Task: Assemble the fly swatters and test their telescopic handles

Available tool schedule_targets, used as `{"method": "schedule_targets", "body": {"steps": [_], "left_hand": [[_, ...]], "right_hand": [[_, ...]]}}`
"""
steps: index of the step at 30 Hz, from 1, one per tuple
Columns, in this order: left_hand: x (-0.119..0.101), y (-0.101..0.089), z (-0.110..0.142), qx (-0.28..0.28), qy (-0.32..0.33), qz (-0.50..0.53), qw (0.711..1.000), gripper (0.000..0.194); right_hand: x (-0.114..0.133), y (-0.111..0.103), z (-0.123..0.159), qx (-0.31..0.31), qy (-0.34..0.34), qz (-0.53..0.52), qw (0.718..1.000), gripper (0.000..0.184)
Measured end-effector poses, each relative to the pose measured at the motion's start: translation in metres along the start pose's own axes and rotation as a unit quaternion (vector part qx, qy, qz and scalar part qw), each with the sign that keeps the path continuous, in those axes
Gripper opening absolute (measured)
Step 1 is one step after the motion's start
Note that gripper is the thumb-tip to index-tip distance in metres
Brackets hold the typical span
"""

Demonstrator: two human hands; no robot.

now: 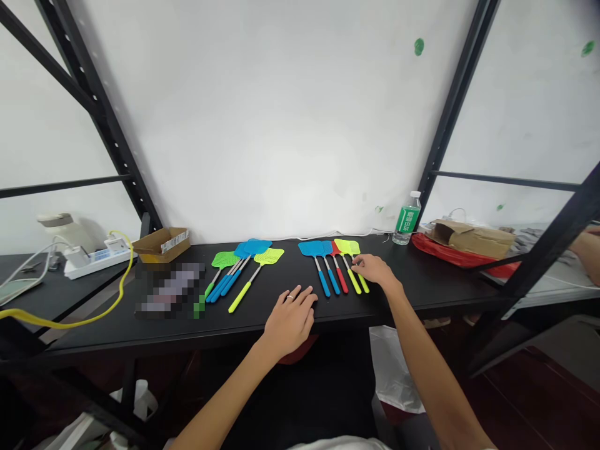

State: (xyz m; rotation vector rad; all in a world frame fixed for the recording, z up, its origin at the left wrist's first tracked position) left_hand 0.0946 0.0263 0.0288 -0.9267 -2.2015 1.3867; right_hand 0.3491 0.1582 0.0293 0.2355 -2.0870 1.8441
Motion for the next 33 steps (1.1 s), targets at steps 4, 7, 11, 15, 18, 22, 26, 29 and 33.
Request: {"method": "schedule_targets", "body": {"steps": [4,7,11,15,18,22,26,29,33], "left_hand": [[-0.001,-0.001,0.000,0.003,-0.001,-0.002,1.000,0.036],[0.000,0.000,0.000,0.006,-0.002,-0.004,1.000,0.036],[0.000,0.001,0.000,0.011,-0.001,-0.006,1.000,0.037],[0.001,0.001,0.001,0.008,0.000,-0.004,1.000,0.038],[0.001,0.001,0.001,0.008,-0.003,-0.006,1.000,0.038],[0.001,0.002,0.000,0.007,-0.003,-0.005,1.000,0.038],[0.001,0.001,0.000,0.001,-0.002,-0.001,1.000,0.037],[0.001,0.001,0.000,0.002,-0.003,-0.002,1.000,0.037],[0.000,0.000,0.000,0.004,-0.001,-0.005,1.000,0.037]], "right_hand": [[-0.012,-0.002,-0.003,-0.008,0.015,-0.014,1.000,0.037],[-0.019,-0.003,-0.003,-0.005,0.033,-0.021,0.999,0.037],[-0.024,-0.003,-0.004,-0.004,0.043,-0.029,0.999,0.034],[-0.029,0.001,-0.005,0.015,0.054,-0.053,0.997,0.033],[-0.033,0.005,-0.007,0.031,0.068,-0.069,0.995,0.034],[-0.036,0.006,-0.008,0.031,0.076,-0.065,0.995,0.035],[-0.033,0.001,-0.007,0.020,0.062,-0.039,0.997,0.034],[-0.028,-0.004,-0.005,0.007,0.047,-0.028,0.998,0.032],[-0.024,-0.007,-0.003,-0.004,0.038,-0.020,0.999,0.031]]}}
Point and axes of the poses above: each hand's wrist, its own z-axis away from the middle knuckle, its own y-axis out of the palm, x = y × z, the point moved 10 cm from there along -z, towards the middle knuckle, and after that the axes turned 3 degrees about y, right-handed, at the moved point
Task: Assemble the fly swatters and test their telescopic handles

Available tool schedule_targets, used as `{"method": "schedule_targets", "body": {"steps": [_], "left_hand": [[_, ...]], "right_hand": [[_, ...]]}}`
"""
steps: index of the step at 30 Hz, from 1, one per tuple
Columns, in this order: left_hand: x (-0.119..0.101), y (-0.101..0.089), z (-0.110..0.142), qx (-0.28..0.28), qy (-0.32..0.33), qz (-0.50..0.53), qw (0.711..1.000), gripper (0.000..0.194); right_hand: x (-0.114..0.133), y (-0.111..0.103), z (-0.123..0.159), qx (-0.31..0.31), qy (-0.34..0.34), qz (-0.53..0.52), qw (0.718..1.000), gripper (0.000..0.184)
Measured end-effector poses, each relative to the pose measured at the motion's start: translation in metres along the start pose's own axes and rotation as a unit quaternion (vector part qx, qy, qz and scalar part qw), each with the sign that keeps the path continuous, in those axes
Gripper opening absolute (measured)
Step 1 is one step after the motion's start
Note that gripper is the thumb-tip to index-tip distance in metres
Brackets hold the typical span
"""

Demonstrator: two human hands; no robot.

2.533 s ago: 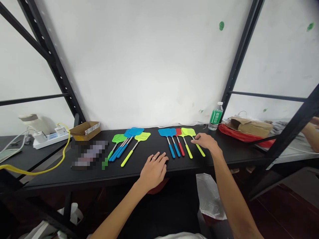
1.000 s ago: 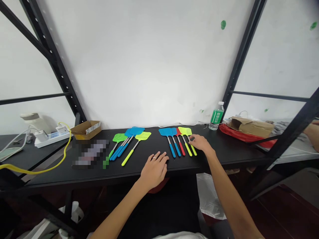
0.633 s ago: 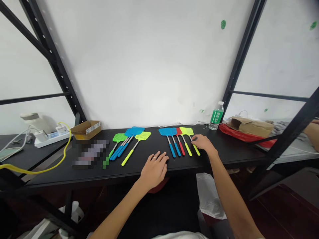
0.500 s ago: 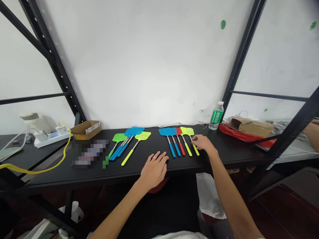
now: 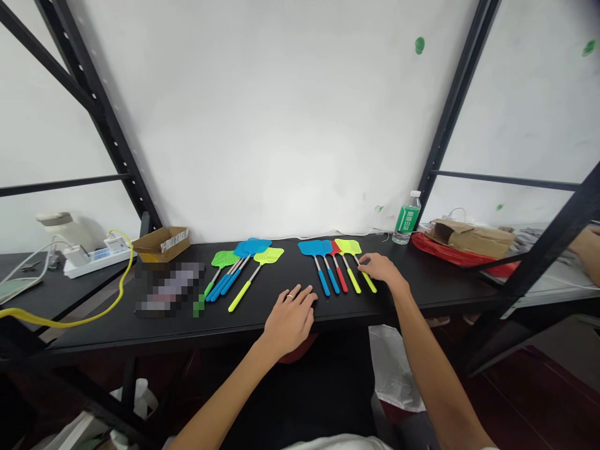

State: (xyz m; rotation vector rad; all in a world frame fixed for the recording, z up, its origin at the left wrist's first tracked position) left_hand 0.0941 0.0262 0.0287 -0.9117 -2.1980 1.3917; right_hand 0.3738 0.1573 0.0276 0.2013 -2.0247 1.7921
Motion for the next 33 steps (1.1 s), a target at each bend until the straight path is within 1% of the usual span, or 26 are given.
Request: {"method": "schedule_targets", "body": {"steps": [2,8,20,25,28,31,33], "left_hand": [[0.000,0.000,0.000,-0.002,0.002,0.003,1.000,0.037],[0.000,0.000,0.000,-0.003,0.000,0.006,1.000,0.037],[-0.001,0.000,-0.001,0.006,-0.002,-0.001,1.000,0.036],[0.003,-0.001,-0.001,0.011,-0.001,0.019,1.000,0.036],[0.021,-0.008,-0.002,0.008,-0.023,0.023,0.999,0.035],[0.057,-0.023,-0.002,-0.007,-0.084,-0.010,0.996,0.037],[0.086,-0.033,0.002,-0.013,-0.142,-0.040,0.989,0.039]], "right_hand": [[0.000,0.000,0.000,0.001,0.003,-0.002,1.000,0.031],[-0.008,0.009,-0.003,0.037,0.030,-0.033,0.998,0.033],[-0.004,0.009,-0.004,0.024,0.009,-0.045,0.999,0.029],[-0.005,0.001,0.000,0.014,0.016,-0.036,0.999,0.031],[-0.002,-0.010,0.004,-0.001,0.008,-0.039,0.999,0.031],[-0.001,-0.019,0.007,-0.018,0.000,-0.049,0.999,0.033],[0.000,-0.023,0.008,-0.029,-0.005,-0.055,0.998,0.034]]}}
Point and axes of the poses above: each hand's wrist, its own z-axis away from the middle knuckle, its own y-axis out of the palm, x = y × z, the point moved 10 cm from there along -z, towards the middle knuckle, and after that the axes turned 3 degrees about y, right-handed, at the moved point
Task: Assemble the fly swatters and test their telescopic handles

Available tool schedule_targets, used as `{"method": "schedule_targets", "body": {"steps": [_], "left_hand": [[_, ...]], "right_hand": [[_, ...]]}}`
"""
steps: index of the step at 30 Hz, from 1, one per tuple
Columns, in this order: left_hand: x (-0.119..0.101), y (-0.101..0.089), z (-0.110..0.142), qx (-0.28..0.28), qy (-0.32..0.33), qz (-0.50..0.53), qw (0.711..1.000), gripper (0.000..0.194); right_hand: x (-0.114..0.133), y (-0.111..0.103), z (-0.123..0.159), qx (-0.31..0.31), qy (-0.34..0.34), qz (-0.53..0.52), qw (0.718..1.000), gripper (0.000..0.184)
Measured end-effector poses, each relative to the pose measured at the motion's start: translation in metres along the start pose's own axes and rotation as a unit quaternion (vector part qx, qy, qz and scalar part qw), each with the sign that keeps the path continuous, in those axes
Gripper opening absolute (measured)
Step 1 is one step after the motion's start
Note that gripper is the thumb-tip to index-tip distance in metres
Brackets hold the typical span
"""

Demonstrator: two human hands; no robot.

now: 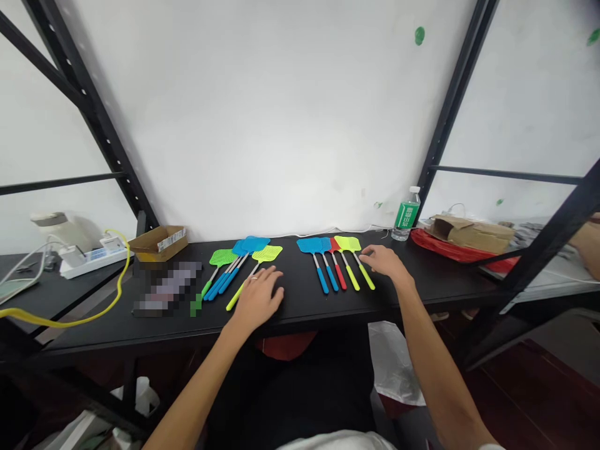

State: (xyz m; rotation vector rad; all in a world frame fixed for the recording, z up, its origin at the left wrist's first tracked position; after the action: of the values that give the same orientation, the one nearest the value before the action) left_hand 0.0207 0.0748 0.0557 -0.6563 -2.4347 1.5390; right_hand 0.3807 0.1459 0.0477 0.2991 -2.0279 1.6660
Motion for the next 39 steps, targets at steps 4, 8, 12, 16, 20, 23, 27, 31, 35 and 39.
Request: {"method": "schedule_targets", "body": {"steps": [4,8,12,16,20,23,27,31,35,39], "left_hand": [[0.054,-0.012,0.001,-0.002,-0.119,-0.066,0.991,0.044],[0.083,-0.012,0.009,0.049,-0.197,-0.115,0.972,0.048],[0.090,-0.005,0.013,0.107,-0.226,-0.087,0.964,0.037],[0.089,-0.007,0.014,0.114,-0.233,-0.061,0.964,0.033],[0.083,-0.011,0.012,0.103,-0.232,-0.042,0.966,0.032],[0.076,-0.017,0.010,0.083,-0.229,-0.030,0.969,0.031],[0.065,-0.026,0.006,0.059,-0.201,-0.006,0.978,0.028],[0.051,-0.032,0.000,0.052,-0.137,0.067,0.987,0.027],[0.028,-0.037,0.000,0.079,-0.058,0.141,0.985,0.028],[0.008,-0.040,0.004,0.108,-0.008,0.228,0.968,0.026]], "right_hand": [[0.006,-0.003,0.001,-0.011,-0.019,-0.010,1.000,0.033],[0.011,-0.003,0.002,-0.006,-0.027,-0.015,1.000,0.031],[0.015,-0.004,0.003,-0.008,-0.037,-0.020,0.999,0.031],[0.023,-0.002,0.007,-0.012,-0.059,-0.017,0.998,0.033],[0.033,-0.001,0.010,-0.012,-0.076,-0.017,0.997,0.031],[0.039,-0.002,0.012,-0.012,-0.088,-0.020,0.996,0.030],[0.043,-0.002,0.014,-0.010,-0.105,-0.026,0.994,0.030],[0.051,-0.005,0.017,-0.018,-0.139,-0.051,0.989,0.033],[0.062,-0.008,0.021,-0.015,-0.168,-0.126,0.978,0.046],[0.080,-0.002,0.030,0.053,-0.189,-0.248,0.949,0.057]]}}
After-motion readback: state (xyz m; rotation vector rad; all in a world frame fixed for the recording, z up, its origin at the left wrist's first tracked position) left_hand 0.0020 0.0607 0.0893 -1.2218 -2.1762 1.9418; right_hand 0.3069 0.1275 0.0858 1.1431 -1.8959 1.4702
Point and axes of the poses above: each hand's wrist, its own z-axis away from the middle knuckle, its own y-axis out of the palm, x = y × z, the point moved 10 cm from there along -z, towards the middle knuckle, and after that the axes turned 3 degrees about y, right-handed, at the moved point
